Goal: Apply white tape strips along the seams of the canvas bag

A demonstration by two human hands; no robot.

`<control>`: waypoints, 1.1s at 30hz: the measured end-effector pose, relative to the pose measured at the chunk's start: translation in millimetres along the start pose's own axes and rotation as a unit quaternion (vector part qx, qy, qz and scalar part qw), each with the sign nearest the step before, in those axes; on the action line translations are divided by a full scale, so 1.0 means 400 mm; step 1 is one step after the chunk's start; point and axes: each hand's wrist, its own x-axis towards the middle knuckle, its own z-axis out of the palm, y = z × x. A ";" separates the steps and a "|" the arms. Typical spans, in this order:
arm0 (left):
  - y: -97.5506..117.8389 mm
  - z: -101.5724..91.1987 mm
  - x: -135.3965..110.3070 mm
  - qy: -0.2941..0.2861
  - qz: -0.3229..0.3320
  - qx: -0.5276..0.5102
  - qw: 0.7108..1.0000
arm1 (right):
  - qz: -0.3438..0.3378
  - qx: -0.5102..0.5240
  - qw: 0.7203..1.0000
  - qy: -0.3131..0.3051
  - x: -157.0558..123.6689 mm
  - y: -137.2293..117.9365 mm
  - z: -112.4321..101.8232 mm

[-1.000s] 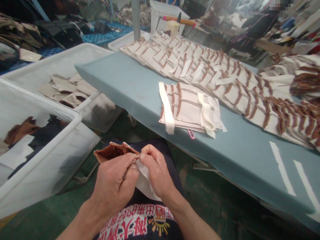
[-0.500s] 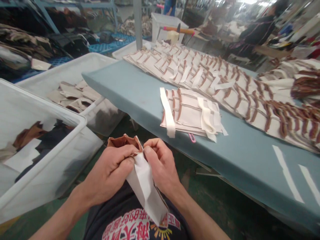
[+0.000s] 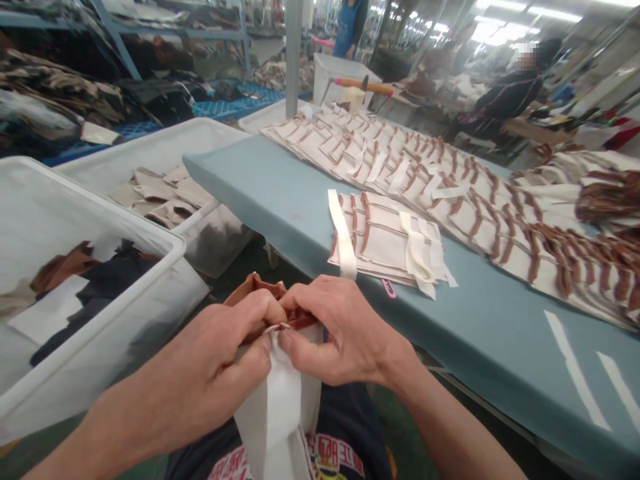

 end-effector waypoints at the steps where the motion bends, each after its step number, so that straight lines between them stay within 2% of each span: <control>1: -0.004 0.003 -0.004 0.003 0.000 -0.002 1.000 | 0.005 -0.010 1.000 -0.005 0.000 -0.003 -0.001; 8: -0.027 0.019 -0.013 0.042 0.032 -0.014 0.999 | 0.019 0.008 1.000 -0.012 0.007 -0.015 0.009; 13: -0.044 0.025 -0.010 0.070 0.067 0.022 0.995 | 0.029 0.034 0.999 -0.005 0.013 -0.008 0.019; 17: -0.063 0.027 -0.017 0.066 0.096 0.043 0.992 | 0.059 0.116 0.991 -0.007 0.012 0.006 0.029; 19: -0.071 0.028 -0.019 0.062 0.118 0.057 0.989 | 0.096 0.198 0.975 -0.022 0.010 0.013 0.038; 23: -0.087 0.032 -0.014 0.060 0.180 0.081 0.978 | 0.179 0.353 0.918 -0.036 -0.001 0.020 0.059; 26: -0.102 0.037 -0.018 0.052 0.220 0.105 0.968 | 0.203 0.441 0.873 -0.047 -0.014 0.023 0.067; 28: -0.112 0.043 -0.025 0.042 0.222 0.121 0.967 | 0.215 0.489 0.843 -0.065 -0.021 0.027 0.068; 30: -0.121 0.051 -0.029 0.041 0.218 0.129 0.967 | 0.227 0.507 0.829 -0.071 -0.025 0.032 0.068; 33: -0.126 0.060 -0.026 0.043 0.221 0.152 0.962 | 0.236 0.495 0.834 -0.057 -0.026 0.037 0.068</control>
